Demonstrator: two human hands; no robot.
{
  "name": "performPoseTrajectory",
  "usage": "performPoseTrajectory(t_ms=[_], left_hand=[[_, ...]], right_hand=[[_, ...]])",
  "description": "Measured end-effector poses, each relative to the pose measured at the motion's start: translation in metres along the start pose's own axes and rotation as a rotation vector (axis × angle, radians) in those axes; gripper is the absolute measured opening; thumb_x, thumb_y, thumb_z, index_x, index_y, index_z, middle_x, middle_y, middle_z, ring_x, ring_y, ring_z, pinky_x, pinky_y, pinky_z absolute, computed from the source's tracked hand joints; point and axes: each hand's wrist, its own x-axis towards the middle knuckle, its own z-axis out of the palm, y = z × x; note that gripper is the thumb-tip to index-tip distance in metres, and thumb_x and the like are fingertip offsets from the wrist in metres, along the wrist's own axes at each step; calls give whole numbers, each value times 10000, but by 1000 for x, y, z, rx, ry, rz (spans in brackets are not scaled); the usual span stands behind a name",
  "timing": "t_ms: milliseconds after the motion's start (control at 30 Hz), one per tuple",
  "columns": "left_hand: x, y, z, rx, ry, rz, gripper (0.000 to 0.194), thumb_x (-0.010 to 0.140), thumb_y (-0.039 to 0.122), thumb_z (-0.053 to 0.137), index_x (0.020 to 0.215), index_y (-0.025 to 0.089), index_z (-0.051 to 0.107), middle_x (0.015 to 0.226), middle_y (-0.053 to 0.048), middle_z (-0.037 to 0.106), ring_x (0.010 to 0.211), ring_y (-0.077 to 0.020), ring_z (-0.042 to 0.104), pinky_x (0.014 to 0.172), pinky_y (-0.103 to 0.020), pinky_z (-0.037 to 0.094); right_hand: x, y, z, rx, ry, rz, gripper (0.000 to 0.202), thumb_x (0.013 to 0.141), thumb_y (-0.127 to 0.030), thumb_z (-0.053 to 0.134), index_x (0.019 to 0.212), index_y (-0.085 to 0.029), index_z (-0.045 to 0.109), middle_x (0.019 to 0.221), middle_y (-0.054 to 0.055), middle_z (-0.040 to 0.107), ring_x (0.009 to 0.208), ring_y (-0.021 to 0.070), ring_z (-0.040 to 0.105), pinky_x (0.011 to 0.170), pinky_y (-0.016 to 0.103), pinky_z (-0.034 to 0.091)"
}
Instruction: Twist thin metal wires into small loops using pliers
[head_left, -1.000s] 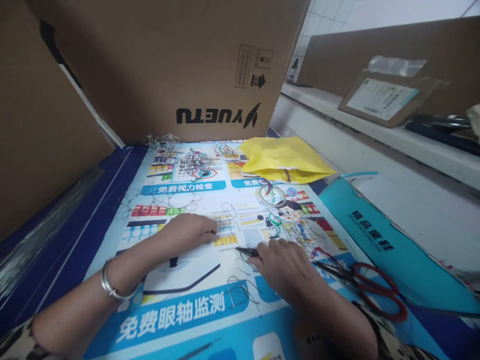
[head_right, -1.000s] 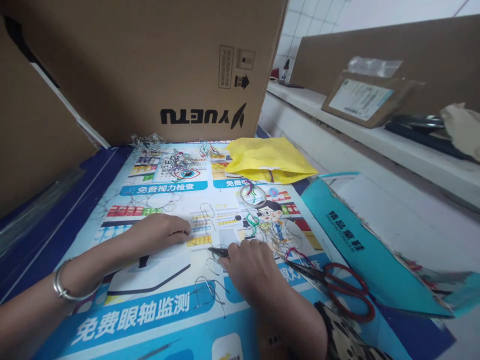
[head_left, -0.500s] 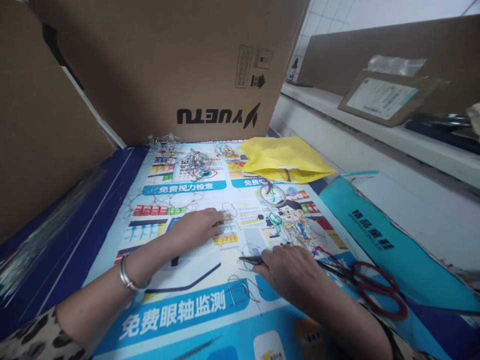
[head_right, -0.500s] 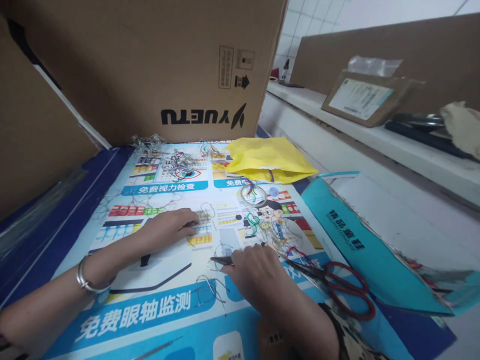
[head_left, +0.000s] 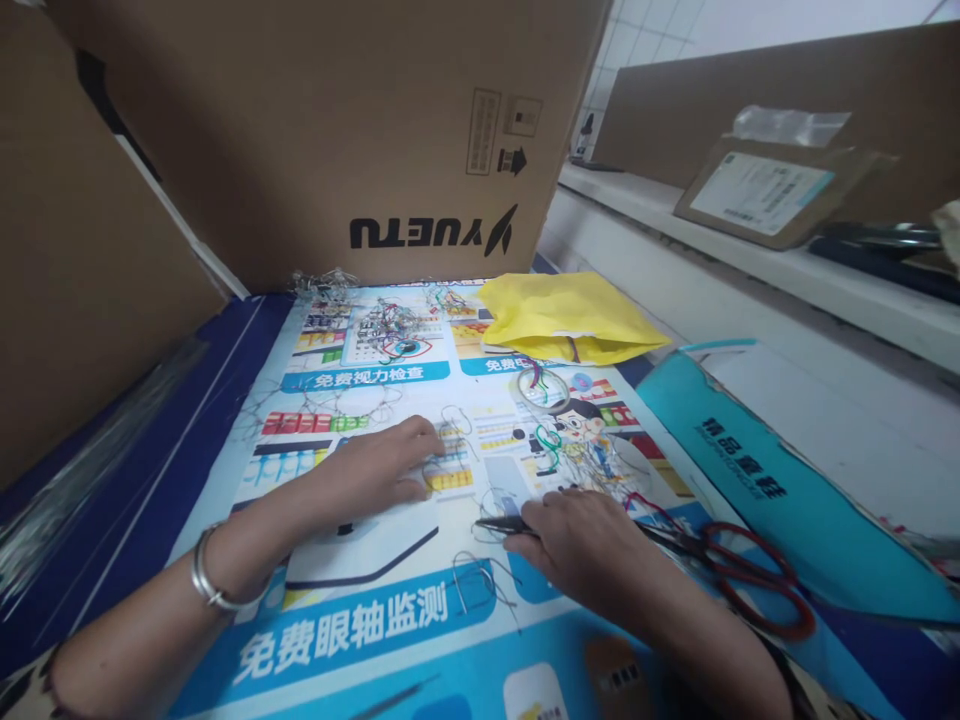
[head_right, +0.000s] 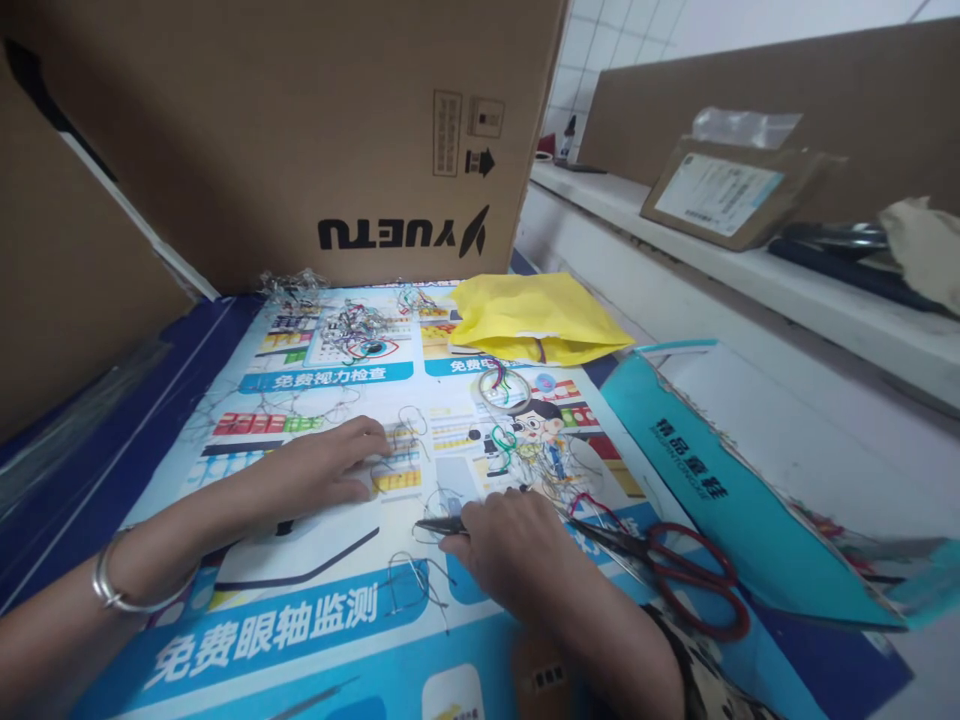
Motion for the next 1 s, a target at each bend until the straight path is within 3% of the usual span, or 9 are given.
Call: performPoseTrajectory(t_ms=[133, 333, 600, 800, 1000], left_hand=[[5, 2, 6, -49, -3, 19, 291, 813, 241, 491, 1102, 273, 503, 1166, -24, 465, 945, -184, 535, 768, -266, 421], [16, 0, 13, -115, 37, 53, 205, 838, 238, 465, 1028, 239, 540, 1091, -38, 480, 950, -186, 510, 847, -299, 405], [38, 0, 13, -125, 74, 56, 163, 809, 244, 511, 965, 216, 550, 1041, -34, 487, 908, -185, 513, 822, -302, 412], [56, -6, 16, -104, 153, 51, 122, 801, 266, 533, 905, 203, 544, 996, -29, 492, 872, -174, 516, 796, -293, 415], [60, -1, 14, -59, 178, -11, 215, 814, 311, 529, 1003, 210, 528, 1056, -41, 489, 885, -180, 533, 801, -310, 422]], right_hand=[[6, 8, -6, 81, -14, -4, 339, 885, -472, 388, 791, -217, 591, 747, 48, 669, 689, 215, 615, 546, 275, 280], [17, 17, -10, 204, 89, 128, 362, 893, -479, 354, 745, -198, 527, 719, 32, 644, 642, 164, 577, 505, 240, 217], [20, 25, -7, 424, 132, 184, 385, 897, -483, 325, 685, -191, 459, 637, 9, 572, 565, 114, 501, 491, 227, 206], [26, 26, -1, 438, 128, 222, 375, 890, -476, 341, 679, -191, 464, 617, 4, 564, 568, 114, 502, 499, 226, 215], [27, 26, 0, 426, 125, 234, 380, 895, -468, 334, 692, -189, 494, 610, 4, 564, 560, 115, 502, 492, 224, 212]])
